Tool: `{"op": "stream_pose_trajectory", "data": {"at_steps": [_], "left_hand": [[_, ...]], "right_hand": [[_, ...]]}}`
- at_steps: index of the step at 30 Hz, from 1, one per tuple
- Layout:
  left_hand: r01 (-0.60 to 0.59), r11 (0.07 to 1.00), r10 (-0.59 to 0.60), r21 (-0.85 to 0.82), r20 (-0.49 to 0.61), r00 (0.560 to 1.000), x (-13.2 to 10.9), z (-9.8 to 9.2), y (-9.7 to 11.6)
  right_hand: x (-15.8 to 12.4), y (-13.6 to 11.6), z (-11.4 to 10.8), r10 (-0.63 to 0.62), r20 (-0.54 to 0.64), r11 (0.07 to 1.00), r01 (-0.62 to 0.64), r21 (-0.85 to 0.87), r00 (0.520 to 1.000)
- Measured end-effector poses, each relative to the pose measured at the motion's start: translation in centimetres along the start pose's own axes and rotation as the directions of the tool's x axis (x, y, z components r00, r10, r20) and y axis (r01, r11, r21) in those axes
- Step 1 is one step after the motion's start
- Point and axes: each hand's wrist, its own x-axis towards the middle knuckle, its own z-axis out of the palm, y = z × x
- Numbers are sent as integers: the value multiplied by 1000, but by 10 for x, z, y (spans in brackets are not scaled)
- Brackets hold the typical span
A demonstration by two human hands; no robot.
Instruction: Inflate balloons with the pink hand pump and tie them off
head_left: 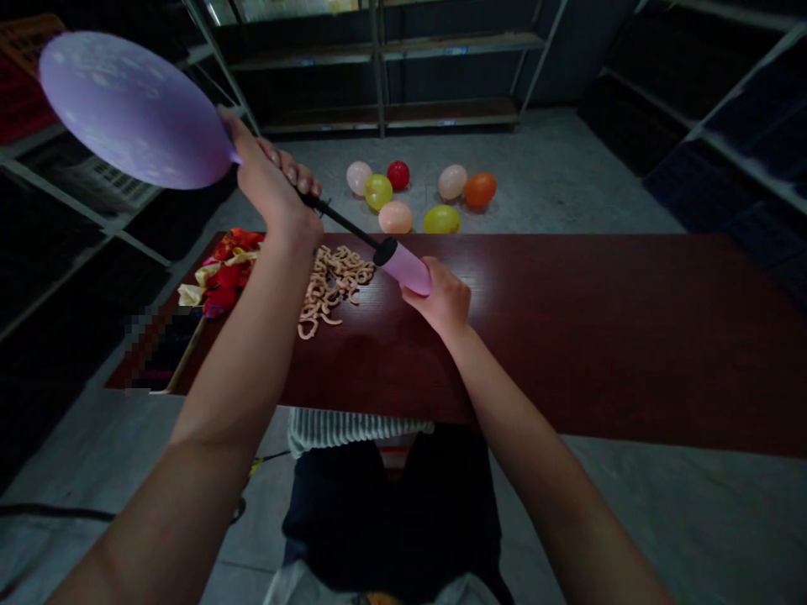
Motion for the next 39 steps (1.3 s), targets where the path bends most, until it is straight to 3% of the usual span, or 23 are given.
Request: {"op": "stream_pose_trajectory", "data": {"at_steps": [3,7,12,18,25,31,35,39], "left_hand": [[59,998,-59,2,53,997,-26,13,-28],[149,988,-151,28,92,984,-57,15,-62],[157,987,-159,40,71,985,-61,0,-70],[172,985,-172,18,-13,985,-46,-35,-54],[153,986,-156,-60,-55,986,-33,-64,-33],[139,987,-146,-79,-84,986,-10,-89,2],[98,987,-111,-124,-101,989,0,-95,39],[34,990,-40,-135,-41,998,3,-84,62]], "right_hand": [[0,1,1,36,-24,999,-36,-7,999],[-1,5,2,72,-44,997,-74,-36,996],[0,6,0,41,-3,997,-41,-60,999],[-1,-1,5,-109,99,991,116,-67,989],[-5,-8,1,-197,151,969,215,-118,969],[-7,-7,2,-241,160,955,263,-135,957],[-7,-6,4,-270,156,953,287,-101,950],[-6,-5,5,-286,126,955,293,-45,950]]}}
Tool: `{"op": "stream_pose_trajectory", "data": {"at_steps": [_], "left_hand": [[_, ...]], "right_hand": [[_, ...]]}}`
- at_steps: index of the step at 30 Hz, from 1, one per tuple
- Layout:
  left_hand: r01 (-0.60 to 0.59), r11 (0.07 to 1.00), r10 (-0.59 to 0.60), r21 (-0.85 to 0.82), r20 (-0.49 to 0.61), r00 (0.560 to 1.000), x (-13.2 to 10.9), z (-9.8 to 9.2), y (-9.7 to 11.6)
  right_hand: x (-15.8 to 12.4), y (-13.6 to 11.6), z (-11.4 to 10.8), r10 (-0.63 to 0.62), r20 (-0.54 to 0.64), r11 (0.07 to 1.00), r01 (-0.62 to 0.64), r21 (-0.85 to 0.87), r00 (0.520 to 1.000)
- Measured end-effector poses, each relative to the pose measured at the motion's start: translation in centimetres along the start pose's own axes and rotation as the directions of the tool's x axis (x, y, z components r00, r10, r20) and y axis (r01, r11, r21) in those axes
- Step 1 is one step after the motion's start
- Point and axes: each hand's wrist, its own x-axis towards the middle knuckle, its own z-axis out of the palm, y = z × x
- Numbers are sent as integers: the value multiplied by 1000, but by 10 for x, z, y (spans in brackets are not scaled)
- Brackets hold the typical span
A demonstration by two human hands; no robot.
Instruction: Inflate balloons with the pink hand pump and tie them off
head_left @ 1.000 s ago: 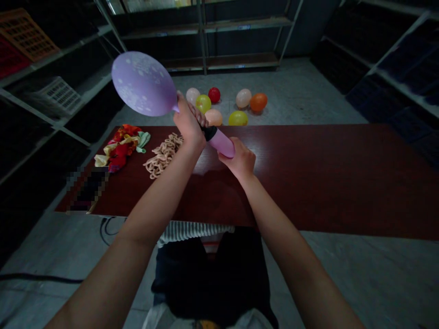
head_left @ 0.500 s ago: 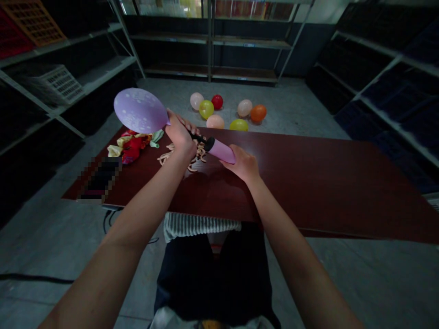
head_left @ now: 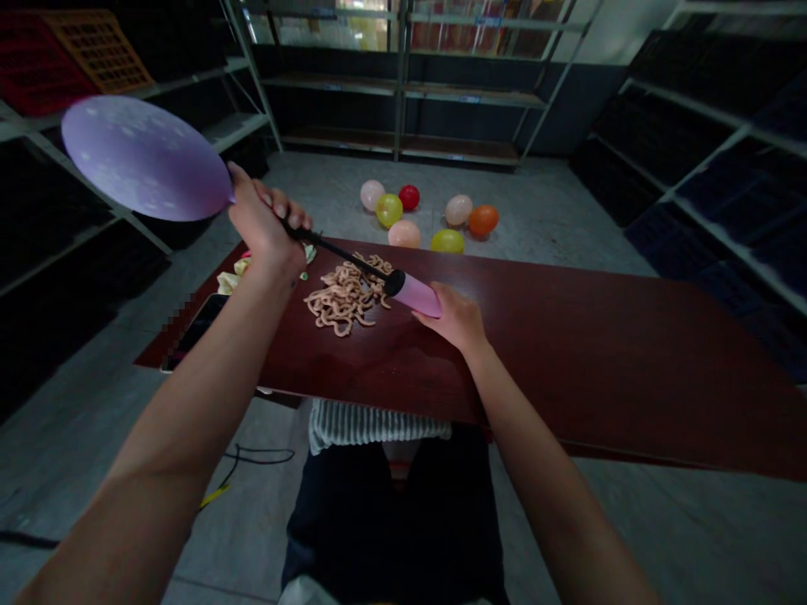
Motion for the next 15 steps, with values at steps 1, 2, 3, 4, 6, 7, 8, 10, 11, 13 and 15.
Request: {"op": "stream_pose_trajectory", "data": {"at_steps": [1,2,3,4,6,7,8,10,11,13,15], "left_hand": [[-22,1000,22,-1,18,1000,-1,6,0],[-45,999,45,-4,28,999,-2,12,-2],[-74,997,74,-11,40,996,-4,19,-5],[-101,995,102,-19,56,993,-6,26,-10],[-129,991,131,-23,84,988,-10,43,-22],[-131,991,133,-18,92,987,-11,52,-27],[-128,992,128,-10,96,987,-12,61,-32],[-116,993,115,6,118,986,-13,81,-40],[-122,993,120,7,141,983,-13,91,-44],[-149,989,146,-3,214,966,-14,110,-50],[-155,988,146,8,291,946,-18,126,-58]], "right_hand": [[0,1,0,9,-11,1000,-9,9,1000],[0,2,0,27,-24,1000,-26,16,999],[0,3,1,52,-40,998,-52,21,998],[1,5,1,85,-58,996,-84,25,995],[1,9,1,165,-107,986,-162,32,980],[1,10,1,208,-135,978,-204,38,969],[1,12,1,251,-162,968,-247,46,954],[2,14,1,334,-202,942,-328,68,920],[2,14,1,373,-215,928,-364,80,903],[3,15,1,439,-231,899,-425,107,868],[4,15,1,481,-240,877,-462,132,844]]}}
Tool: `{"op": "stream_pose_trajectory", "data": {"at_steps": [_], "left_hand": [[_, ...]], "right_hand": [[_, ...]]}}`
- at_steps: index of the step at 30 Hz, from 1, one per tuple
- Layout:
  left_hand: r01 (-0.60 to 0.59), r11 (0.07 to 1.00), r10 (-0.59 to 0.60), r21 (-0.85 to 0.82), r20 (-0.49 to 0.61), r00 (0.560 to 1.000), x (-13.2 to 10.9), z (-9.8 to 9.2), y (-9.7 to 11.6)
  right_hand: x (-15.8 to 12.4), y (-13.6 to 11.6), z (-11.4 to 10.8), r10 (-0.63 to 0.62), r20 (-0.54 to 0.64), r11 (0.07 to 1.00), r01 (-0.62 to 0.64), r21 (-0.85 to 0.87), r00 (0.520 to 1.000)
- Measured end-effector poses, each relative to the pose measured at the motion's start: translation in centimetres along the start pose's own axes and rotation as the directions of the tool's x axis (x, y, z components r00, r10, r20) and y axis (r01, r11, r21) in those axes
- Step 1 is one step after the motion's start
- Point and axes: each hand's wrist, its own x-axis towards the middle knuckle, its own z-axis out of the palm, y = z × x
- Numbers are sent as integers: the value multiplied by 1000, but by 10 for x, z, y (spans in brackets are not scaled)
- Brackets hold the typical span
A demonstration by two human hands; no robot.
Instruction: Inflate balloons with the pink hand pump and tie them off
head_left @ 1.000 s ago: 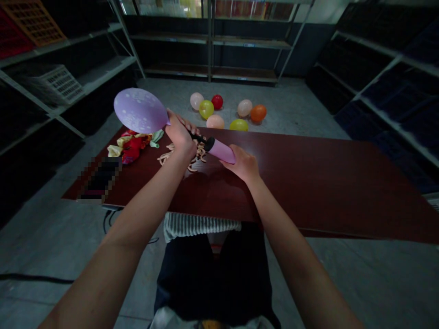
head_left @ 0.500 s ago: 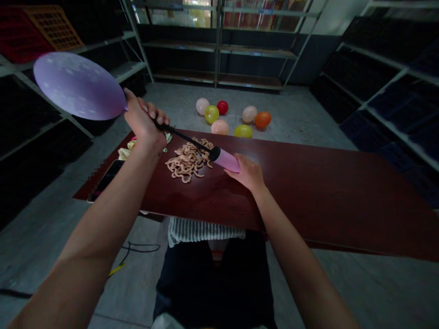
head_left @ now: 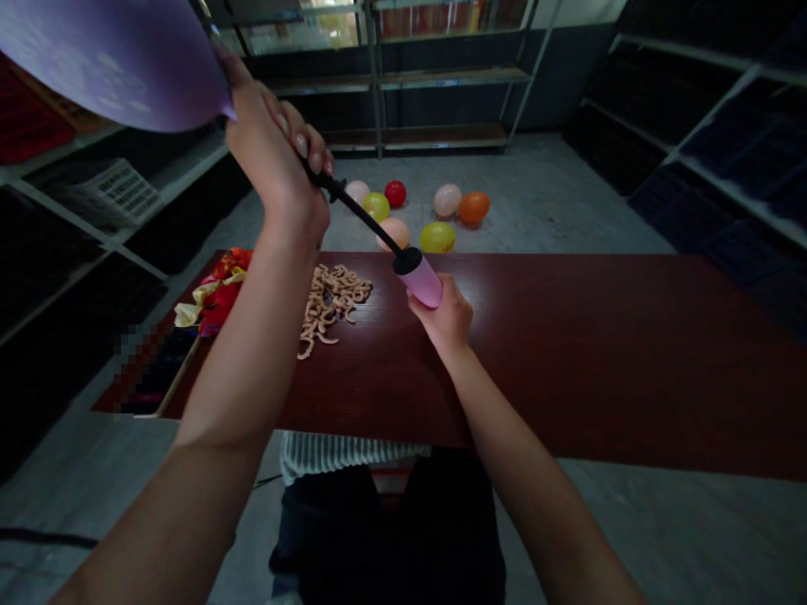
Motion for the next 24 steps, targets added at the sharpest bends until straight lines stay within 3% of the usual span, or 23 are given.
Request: {"op": "stream_pose_trajectory", "data": {"at_steps": [3,5,9,12,17,24], "left_hand": [[89,995,-92,54,54,994,-12,16,-16],[176,981,-179,82,35,983,-26,18,-32],[281,959,-278,39,-67,958,-55,3,-71],[275,961,-272,1,-135,953,-67,-16,-88],[278,958,-286,-68,-281,916,-68,-48,-76],[290,944,-330,-161,-385,862,-60,-94,-45]], "right_hand": [[0,-1,0,25,-12,1000,-25,14,1000],[0,-1,0,29,-15,1000,-29,0,999],[0,-3,-1,9,4,998,-8,-70,1000],[0,-3,-3,-29,44,992,35,-122,999],[-1,-5,-2,-182,139,969,202,-145,973],[-9,-14,-5,-344,250,898,395,-194,905]]}}
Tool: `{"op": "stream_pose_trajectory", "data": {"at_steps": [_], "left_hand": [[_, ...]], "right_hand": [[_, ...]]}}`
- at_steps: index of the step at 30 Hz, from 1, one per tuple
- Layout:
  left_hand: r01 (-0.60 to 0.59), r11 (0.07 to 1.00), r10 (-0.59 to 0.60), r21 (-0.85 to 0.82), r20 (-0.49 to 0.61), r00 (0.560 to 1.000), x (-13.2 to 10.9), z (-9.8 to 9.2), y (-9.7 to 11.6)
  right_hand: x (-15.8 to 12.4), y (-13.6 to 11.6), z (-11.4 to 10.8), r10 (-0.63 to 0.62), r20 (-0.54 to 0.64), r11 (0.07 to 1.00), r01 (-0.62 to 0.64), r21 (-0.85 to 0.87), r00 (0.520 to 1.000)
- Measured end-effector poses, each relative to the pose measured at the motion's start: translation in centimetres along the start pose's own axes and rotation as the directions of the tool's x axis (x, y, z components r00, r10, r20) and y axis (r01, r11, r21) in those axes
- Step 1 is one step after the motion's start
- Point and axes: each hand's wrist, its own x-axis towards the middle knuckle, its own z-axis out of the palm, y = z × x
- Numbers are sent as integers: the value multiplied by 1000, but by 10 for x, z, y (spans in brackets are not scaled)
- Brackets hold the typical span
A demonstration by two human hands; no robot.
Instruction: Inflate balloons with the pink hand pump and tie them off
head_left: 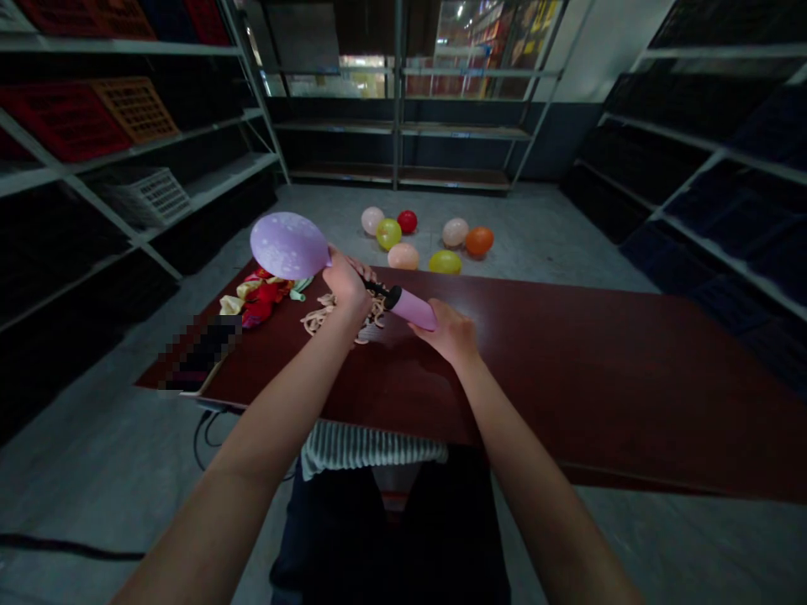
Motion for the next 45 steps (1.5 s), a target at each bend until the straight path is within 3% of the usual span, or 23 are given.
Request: {"op": "stream_pose_trajectory", "data": {"at_steps": [9,12,15,19,27,32,39,42,45], "left_hand": [[-73,997,73,1,-41,997,30,-25,72],[-121,993,121,8,-35,992,33,-18,93],[-143,990,142,-8,-42,989,34,-3,98],[-140,990,138,-31,-47,989,41,21,83],[-93,996,91,11,138,986,60,55,49],[-31,996,16,87,165,986,45,71,20],[53,987,-76,153,155,985,-3,60,-47],[30,988,-52,154,135,989,-11,53,-50],[7,989,-21,145,97,995,-11,46,-39]], "right_hand": [[-4,1,4,-110,-26,994,110,-16,994],[-3,1,4,-113,-56,993,114,17,992],[-2,0,3,-81,-81,995,85,48,993],[0,1,0,49,-88,998,-44,55,995],[6,9,3,245,-99,969,-242,47,964],[7,10,7,277,-107,960,-270,81,955],[6,13,6,312,-85,950,-307,60,946],[6,15,6,290,-83,956,-285,74,953],[7,14,6,227,-53,971,-221,93,973]]}}
